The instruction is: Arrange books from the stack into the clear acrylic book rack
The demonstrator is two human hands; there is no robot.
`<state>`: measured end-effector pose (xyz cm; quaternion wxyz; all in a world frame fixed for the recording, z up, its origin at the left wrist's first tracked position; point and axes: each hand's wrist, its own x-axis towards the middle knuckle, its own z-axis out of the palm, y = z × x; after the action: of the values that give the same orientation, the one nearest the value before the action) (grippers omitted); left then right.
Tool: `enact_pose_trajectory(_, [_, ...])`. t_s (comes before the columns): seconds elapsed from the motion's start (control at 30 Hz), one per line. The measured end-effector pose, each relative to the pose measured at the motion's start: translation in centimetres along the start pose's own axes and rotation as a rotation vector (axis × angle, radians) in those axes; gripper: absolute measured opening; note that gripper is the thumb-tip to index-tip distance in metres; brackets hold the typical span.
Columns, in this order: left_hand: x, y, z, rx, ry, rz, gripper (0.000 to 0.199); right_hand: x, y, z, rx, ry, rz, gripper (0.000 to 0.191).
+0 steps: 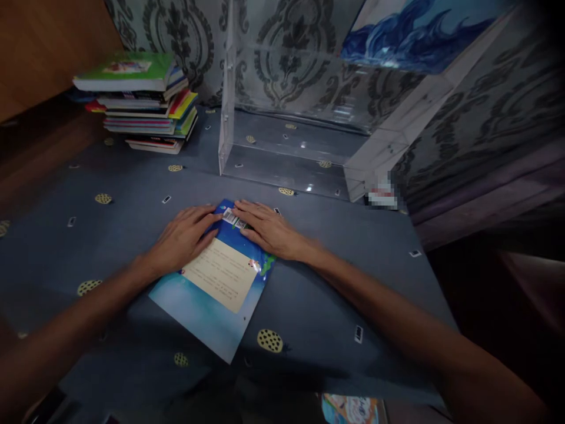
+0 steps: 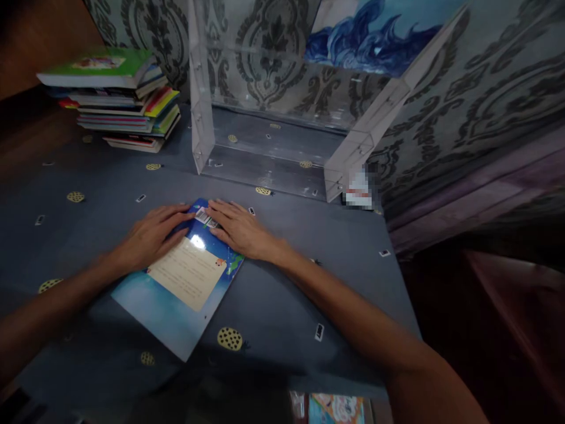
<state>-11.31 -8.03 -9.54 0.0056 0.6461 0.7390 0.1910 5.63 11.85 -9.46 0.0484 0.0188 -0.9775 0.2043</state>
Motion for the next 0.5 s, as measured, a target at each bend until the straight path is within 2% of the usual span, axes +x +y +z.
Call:
enact_pose_trajectory(0.13, [0.0,0.0,0.2,0.011,-0.003,-0.004,0.038,-2.4,-1.5,0.4,-0.086,0.02,0.134,0.053])
enact_pose_trajectory(0.27, [0.0,0.1,0.3,0.002,0.013,-0.009,0.038,-5.5,-5.0,1.7,-0.157,0.052,0.253,0.054])
enact_pose_trajectory(0.4, [-0.2,0.3,0.5,0.004,0.05,-0.007,0.035,-7.7,-7.7,3.0,-0.16,0.066,0.244,0.053])
enact_pose_trajectory(0.5, [-0.5,0.1,0.7,0.02,0.09,-0.001,0.034,-7.5,-7.3,3.3,-0.166,0.068,0.185,0.051])
